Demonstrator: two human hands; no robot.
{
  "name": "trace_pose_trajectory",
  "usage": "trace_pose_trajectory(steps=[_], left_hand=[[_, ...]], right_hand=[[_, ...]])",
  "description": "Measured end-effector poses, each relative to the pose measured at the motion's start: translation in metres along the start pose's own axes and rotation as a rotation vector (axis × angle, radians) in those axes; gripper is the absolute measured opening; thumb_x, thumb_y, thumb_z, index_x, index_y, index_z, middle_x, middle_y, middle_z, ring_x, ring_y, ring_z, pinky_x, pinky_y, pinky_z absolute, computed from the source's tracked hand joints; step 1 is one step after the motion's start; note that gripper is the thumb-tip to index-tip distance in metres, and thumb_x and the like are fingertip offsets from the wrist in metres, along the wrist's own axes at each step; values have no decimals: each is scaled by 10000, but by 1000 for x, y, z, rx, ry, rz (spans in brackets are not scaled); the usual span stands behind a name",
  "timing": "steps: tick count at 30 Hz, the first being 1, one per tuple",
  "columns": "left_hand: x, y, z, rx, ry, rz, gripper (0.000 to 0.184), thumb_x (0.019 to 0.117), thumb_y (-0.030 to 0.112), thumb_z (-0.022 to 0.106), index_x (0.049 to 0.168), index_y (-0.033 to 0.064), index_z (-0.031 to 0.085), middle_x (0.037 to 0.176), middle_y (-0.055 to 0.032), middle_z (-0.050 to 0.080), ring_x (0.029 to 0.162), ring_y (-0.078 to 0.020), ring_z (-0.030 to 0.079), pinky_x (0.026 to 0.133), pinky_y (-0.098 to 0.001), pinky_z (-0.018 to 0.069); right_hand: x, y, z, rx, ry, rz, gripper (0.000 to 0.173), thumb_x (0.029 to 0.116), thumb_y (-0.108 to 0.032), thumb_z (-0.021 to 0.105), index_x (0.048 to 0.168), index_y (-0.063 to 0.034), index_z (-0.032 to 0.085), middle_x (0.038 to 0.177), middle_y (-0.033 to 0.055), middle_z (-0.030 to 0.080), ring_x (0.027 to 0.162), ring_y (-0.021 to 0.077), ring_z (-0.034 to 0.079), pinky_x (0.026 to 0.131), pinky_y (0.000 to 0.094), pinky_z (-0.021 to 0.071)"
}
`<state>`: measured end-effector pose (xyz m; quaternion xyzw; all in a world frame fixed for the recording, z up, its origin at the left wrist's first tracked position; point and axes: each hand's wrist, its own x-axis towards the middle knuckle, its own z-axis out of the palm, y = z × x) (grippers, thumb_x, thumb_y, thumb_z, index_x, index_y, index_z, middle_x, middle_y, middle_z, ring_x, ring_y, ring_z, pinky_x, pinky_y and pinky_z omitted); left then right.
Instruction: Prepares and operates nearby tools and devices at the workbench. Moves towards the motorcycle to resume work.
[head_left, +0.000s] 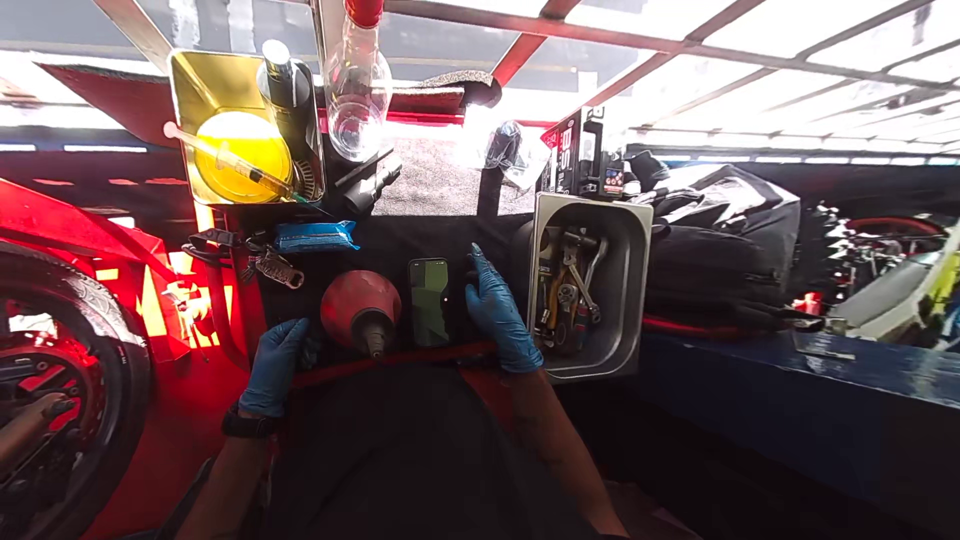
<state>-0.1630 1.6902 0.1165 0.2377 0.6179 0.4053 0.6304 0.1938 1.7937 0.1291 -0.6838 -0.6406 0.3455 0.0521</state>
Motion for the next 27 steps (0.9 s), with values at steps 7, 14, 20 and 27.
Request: trace_pose_trajectory(steps=[7,14,20,27], left_hand=[[-1,0,0,-15,-5,-1,359,1081,124,404,836,90,664,639,34,677,494,-47,604,480,-193,529],[-1,1,0,-15,-2,7,358,1081,126,411,833,87,667,641,31,682,494,-47,607,482,-192,531],[0,1,0,-20,-4,0,364,1083,125,405,834,83,667,640,29,680,494,-46,607,481,-195,533],[0,2,0,-20,-10,-2,369,1081,120,399,832,77,667,640,26,680,492,-48,606,480,-193,531]], right_hand=[[0,1,1,-1,5,-6,646,999,-104,485,1621,-93,313,1566,165,477,1389,265,522,1166,389,406],[0,3,2,15,18,-20,643,991,-110,497,1612,-81,332,1565,167,478,1398,267,513,1170,396,401],[-1,3,2,13,11,-19,655,984,-103,506,1613,-77,327,1564,176,474,1367,281,542,1148,403,428],[-1,0,1,9,10,-10,650,981,-88,502,1609,-73,335,1570,176,468,1377,284,533,1155,406,420]])
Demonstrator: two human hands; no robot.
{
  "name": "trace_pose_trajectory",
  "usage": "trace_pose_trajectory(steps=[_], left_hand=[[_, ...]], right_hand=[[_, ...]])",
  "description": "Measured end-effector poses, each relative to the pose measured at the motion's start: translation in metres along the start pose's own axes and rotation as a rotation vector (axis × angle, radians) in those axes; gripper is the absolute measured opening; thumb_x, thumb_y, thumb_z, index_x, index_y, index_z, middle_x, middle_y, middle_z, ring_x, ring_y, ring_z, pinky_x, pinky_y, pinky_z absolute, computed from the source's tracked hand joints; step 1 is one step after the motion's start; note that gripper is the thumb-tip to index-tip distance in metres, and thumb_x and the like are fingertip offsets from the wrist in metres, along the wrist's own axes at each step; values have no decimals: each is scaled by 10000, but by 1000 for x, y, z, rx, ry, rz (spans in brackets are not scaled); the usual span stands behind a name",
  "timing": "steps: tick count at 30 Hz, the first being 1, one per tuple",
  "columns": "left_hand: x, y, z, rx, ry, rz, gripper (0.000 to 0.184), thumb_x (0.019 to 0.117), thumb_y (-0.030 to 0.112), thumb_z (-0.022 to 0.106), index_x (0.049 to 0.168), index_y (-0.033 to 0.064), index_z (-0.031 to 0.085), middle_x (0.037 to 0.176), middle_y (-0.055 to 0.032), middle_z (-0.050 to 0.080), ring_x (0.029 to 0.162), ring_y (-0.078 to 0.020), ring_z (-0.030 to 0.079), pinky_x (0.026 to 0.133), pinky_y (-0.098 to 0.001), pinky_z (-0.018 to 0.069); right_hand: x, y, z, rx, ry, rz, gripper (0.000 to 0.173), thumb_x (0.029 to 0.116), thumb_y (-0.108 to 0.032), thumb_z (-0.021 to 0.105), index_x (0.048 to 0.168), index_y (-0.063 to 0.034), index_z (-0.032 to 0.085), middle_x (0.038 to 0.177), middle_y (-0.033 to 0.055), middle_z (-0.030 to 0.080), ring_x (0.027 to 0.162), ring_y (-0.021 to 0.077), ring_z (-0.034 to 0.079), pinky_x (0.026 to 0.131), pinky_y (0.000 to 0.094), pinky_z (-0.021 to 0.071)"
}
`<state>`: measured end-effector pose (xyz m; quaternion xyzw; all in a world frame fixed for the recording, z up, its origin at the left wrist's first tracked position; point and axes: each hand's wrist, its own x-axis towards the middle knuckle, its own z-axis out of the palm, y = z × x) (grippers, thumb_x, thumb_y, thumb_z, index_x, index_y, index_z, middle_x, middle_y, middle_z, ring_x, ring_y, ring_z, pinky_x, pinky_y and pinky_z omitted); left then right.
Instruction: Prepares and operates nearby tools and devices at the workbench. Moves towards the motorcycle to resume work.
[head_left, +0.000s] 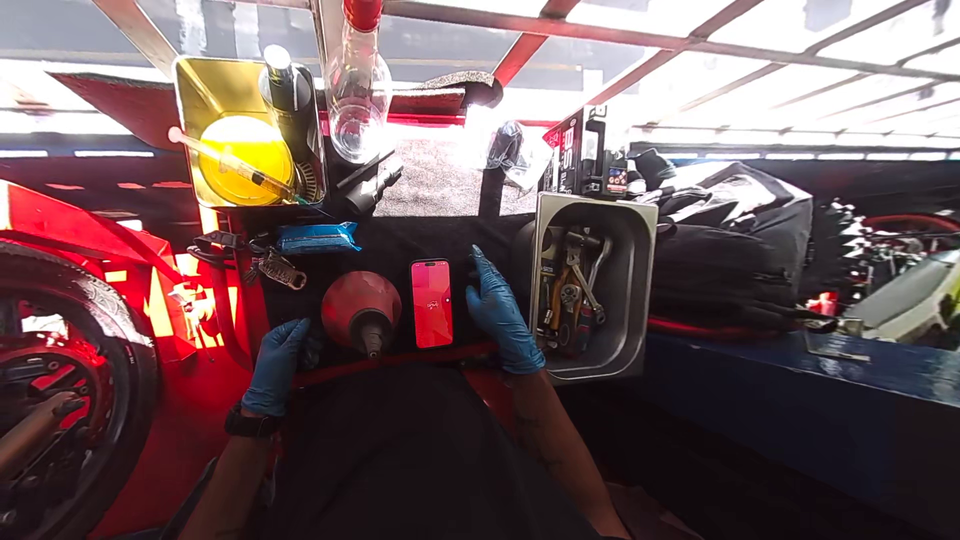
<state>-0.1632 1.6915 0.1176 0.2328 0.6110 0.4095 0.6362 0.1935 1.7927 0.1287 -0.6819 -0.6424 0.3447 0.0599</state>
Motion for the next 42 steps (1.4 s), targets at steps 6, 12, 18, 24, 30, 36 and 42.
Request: trace_pose_trajectory(steps=[6,12,18,24,30,36,42], left_hand=[[-1,1,0,19,-1,8,354,1075,127,411,843,84,674,647,33,683,504,-47,609,495,-197,538],[0,0,0,-2,-1,-3,358,1079,119,403,845,74,669,646,23,679,498,-55,606,487,-198,535],[-1,2,1,-2,-11,3,362,1079,122,398,841,84,669,645,31,677,506,-50,611,493,-196,537],[0,0,0,-3,-4,-3,361,1080,120,405,839,80,670,645,25,678,504,-52,612,490,-197,539],[1,1,-1,-2,-5,-11,362,1078,125,404,836,81,670,645,22,681,502,-54,614,489,-202,541],[0,2,0,10,-7,-13,369,1080,126,396,835,82,668,635,32,670,500,-49,605,489,-201,536],[0,4,1,5,0,-22,355,1077,121,406,846,77,671,642,23,680,496,-52,609,479,-200,536]], right_hand=[[0,-1,-1,-10,-11,9,653,982,-93,493,1614,-86,329,1574,173,463,1374,286,534,1152,417,422],[-1,-1,-1,-13,-7,4,654,981,-86,488,1615,-84,327,1569,180,466,1367,288,540,1148,412,425],[-1,-1,0,2,3,10,649,983,-94,491,1613,-94,336,1574,167,466,1400,282,510,1169,406,401],[-1,-1,-1,-7,-8,11,650,981,-86,495,1612,-88,337,1581,172,456,1408,288,503,1175,420,394],[0,0,-1,-20,-3,0,651,976,-86,497,1609,-84,342,1578,167,460,1371,287,537,1158,413,414],[1,0,-1,-11,-7,-8,649,977,-83,494,1607,-71,340,1571,175,466,1390,290,519,1160,422,411],[2,-1,-3,-17,-20,-16,662,970,-68,489,1612,-68,325,1579,185,450,1371,289,536,1146,404,429]])
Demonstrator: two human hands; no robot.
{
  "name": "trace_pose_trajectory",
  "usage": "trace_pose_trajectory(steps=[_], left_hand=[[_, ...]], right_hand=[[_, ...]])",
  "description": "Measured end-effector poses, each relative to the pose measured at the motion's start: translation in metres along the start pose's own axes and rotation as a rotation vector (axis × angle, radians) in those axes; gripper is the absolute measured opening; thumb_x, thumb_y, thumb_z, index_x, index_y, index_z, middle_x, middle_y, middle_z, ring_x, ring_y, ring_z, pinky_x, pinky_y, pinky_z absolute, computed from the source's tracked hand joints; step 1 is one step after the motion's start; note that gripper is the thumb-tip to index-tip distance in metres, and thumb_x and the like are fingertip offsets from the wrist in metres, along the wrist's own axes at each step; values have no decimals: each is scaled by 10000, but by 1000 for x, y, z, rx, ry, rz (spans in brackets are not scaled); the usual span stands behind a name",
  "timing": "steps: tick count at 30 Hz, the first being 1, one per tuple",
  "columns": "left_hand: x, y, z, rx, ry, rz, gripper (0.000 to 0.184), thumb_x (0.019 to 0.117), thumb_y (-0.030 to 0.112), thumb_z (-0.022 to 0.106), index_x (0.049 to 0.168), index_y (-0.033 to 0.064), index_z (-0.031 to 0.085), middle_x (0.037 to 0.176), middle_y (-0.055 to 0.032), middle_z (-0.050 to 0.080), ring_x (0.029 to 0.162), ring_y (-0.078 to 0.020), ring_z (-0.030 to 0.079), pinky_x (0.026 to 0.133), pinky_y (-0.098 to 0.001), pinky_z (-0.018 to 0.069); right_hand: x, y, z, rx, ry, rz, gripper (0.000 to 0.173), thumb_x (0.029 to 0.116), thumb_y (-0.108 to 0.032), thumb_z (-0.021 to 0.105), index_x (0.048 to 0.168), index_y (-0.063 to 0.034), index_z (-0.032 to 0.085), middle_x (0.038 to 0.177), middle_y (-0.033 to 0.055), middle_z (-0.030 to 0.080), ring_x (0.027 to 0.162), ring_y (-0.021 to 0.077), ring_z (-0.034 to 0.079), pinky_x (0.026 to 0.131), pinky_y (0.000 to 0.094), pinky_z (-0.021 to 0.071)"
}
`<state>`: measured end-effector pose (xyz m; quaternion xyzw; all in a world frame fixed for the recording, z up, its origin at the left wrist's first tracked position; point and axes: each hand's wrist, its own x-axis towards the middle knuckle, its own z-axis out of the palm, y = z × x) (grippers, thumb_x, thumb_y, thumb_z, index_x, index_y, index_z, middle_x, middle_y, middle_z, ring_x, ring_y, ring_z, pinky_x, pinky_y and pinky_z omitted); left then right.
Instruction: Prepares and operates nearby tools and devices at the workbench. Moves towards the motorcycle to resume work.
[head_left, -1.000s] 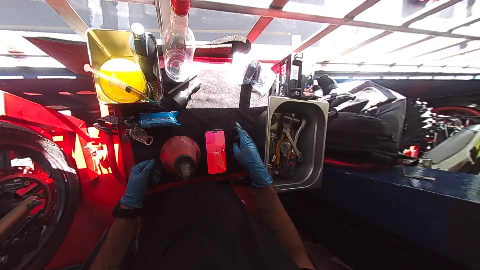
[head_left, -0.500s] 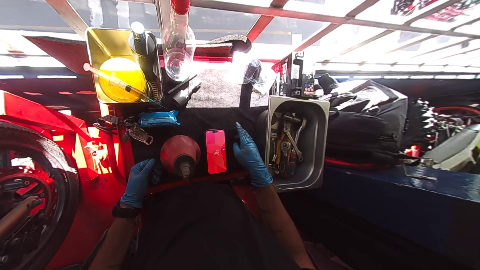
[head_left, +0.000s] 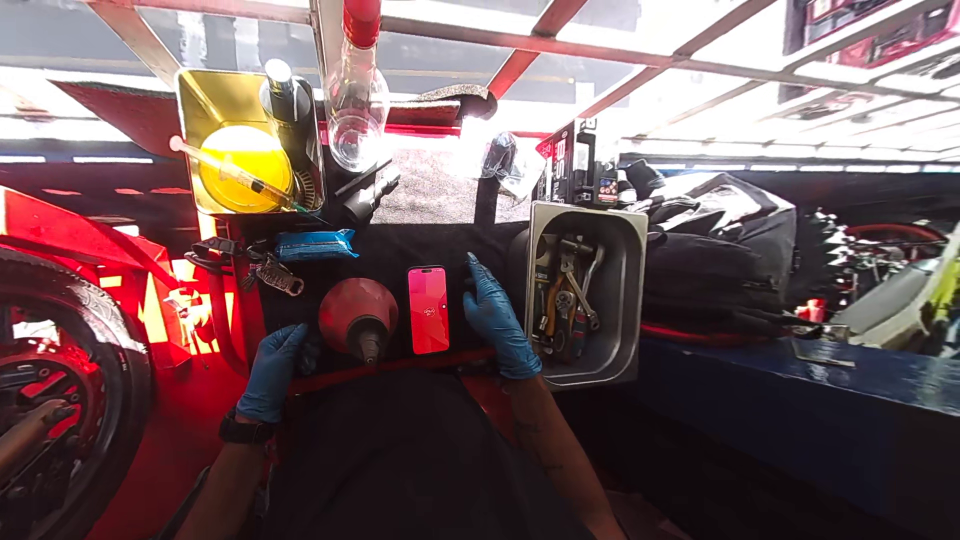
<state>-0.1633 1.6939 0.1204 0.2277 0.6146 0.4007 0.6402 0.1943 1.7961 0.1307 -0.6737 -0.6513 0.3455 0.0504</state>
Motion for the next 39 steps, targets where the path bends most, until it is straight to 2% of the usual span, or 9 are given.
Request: trace_pose_trajectory(steps=[9,23,39], left_hand=[[1,1,1,20,14,-16,369,1090,127,396,858,65,677,632,20,673,485,-57,602,472,-203,531],[1,-1,-2,23,15,-31,369,1103,150,415,865,40,675,645,3,676,493,-71,610,481,-212,537],[2,-1,-1,4,11,-37,372,1101,139,409,844,54,665,626,12,668,485,-66,606,477,-211,536]], right_hand=[[0,0,-1,0,7,-10,669,965,-61,483,1614,-73,322,1590,155,446,1353,279,549,1132,414,437],[-1,1,0,1,13,-25,663,964,-51,492,1607,-60,332,1573,187,455,1328,294,569,1116,409,456],[-2,0,1,-7,12,-20,655,969,-60,488,1606,-65,337,1581,173,452,1344,292,557,1129,412,445]])
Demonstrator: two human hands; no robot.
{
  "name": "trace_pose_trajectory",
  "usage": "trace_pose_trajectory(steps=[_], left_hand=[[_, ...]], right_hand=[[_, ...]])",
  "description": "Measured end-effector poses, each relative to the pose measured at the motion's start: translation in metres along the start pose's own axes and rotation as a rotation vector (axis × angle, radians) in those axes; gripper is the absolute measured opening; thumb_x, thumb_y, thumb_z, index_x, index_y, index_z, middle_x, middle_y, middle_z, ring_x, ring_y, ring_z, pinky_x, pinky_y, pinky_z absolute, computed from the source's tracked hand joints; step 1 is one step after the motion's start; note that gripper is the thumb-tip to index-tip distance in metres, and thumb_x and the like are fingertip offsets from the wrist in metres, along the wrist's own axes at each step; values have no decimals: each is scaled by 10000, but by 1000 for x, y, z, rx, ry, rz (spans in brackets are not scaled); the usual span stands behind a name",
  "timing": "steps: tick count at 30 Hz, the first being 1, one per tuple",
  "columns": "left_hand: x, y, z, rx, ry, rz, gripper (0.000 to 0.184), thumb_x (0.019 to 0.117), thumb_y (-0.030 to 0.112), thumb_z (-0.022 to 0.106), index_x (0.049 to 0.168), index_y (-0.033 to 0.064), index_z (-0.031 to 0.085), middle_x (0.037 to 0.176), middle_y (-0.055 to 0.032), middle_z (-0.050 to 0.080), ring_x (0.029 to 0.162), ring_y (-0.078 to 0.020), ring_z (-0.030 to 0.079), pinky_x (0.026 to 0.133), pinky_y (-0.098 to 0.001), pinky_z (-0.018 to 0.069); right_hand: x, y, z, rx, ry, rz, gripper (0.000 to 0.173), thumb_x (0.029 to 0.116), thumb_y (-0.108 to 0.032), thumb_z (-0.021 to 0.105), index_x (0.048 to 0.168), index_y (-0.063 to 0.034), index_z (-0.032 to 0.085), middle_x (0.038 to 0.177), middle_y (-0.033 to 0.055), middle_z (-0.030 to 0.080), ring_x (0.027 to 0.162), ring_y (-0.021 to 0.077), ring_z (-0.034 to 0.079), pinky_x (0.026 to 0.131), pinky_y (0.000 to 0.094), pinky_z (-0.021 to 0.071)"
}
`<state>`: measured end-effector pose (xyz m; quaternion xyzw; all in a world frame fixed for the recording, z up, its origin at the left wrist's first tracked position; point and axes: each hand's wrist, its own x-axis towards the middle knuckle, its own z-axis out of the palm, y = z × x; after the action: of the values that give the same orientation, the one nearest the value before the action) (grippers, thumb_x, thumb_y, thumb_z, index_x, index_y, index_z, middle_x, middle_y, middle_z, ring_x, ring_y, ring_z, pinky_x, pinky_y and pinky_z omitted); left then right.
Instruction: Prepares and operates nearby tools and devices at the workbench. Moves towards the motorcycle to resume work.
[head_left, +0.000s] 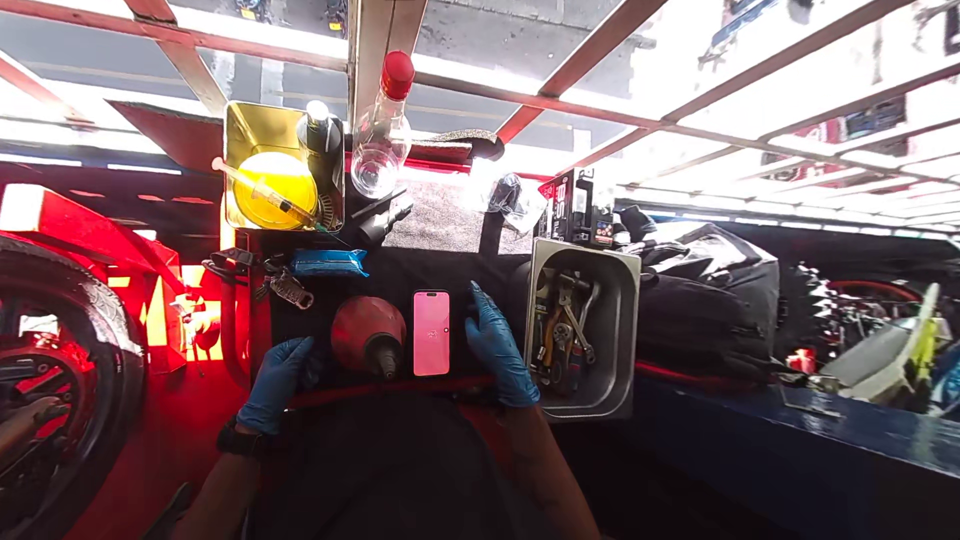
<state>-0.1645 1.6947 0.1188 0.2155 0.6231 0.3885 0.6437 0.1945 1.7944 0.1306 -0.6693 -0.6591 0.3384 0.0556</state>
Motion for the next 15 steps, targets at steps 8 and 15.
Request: trace_pose_trajectory(steps=[8,15], left_hand=[[0,-1,0,8,8,-3,376,1104,142,407,839,55,660,631,10,671,485,-66,607,470,-210,532],[-1,2,1,26,11,-6,369,1102,138,406,856,49,666,634,11,675,485,-60,602,474,-209,529]], right_hand=[[1,0,-1,6,-14,0,656,971,-60,493,1607,-65,336,1596,170,433,1345,283,557,1123,404,450],[2,1,-1,-1,-14,11,659,968,-68,502,1607,-78,342,1593,165,437,1330,293,566,1113,420,458]])
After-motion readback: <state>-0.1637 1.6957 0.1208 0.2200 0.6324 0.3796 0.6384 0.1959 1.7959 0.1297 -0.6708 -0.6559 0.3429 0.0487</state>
